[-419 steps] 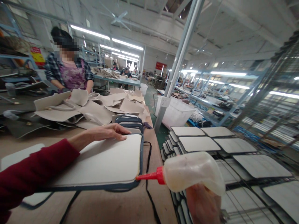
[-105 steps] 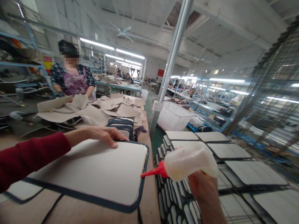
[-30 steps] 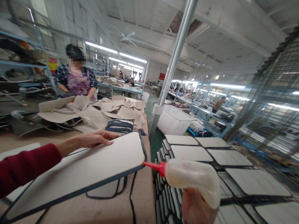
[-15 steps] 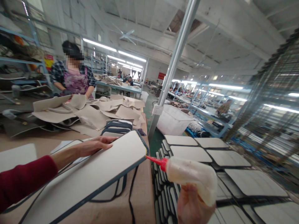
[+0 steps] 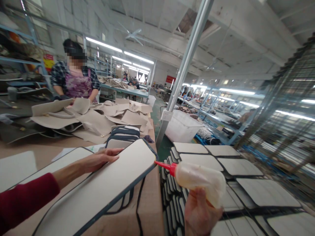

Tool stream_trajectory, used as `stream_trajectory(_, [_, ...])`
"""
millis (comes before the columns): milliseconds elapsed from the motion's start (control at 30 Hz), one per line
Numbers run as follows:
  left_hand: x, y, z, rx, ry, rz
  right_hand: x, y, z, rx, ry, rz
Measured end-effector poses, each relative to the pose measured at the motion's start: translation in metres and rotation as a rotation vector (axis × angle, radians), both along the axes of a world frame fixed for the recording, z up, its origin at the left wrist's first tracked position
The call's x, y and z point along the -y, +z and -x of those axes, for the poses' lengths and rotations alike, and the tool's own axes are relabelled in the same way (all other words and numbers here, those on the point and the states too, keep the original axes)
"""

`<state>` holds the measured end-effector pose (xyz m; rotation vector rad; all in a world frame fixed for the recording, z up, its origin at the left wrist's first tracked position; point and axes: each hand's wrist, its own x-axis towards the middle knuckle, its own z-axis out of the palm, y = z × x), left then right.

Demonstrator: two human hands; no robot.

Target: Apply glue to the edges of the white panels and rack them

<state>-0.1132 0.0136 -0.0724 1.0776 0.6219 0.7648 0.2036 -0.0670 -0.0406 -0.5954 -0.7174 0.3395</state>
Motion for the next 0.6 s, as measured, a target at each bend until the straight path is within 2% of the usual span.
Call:
stream_trajectory(300, [0.0, -0.008, -0.002, 0.026, 0.033, 0.025, 0.0, -0.017, -0.002, -0.001, -0.014, 0.062])
stream_trajectory(600, [0.002, -0.01, -0.007, 0.037, 0.076, 0.054, 0.005, -0.014, 0.006, 0.09, -0.029, 0.073])
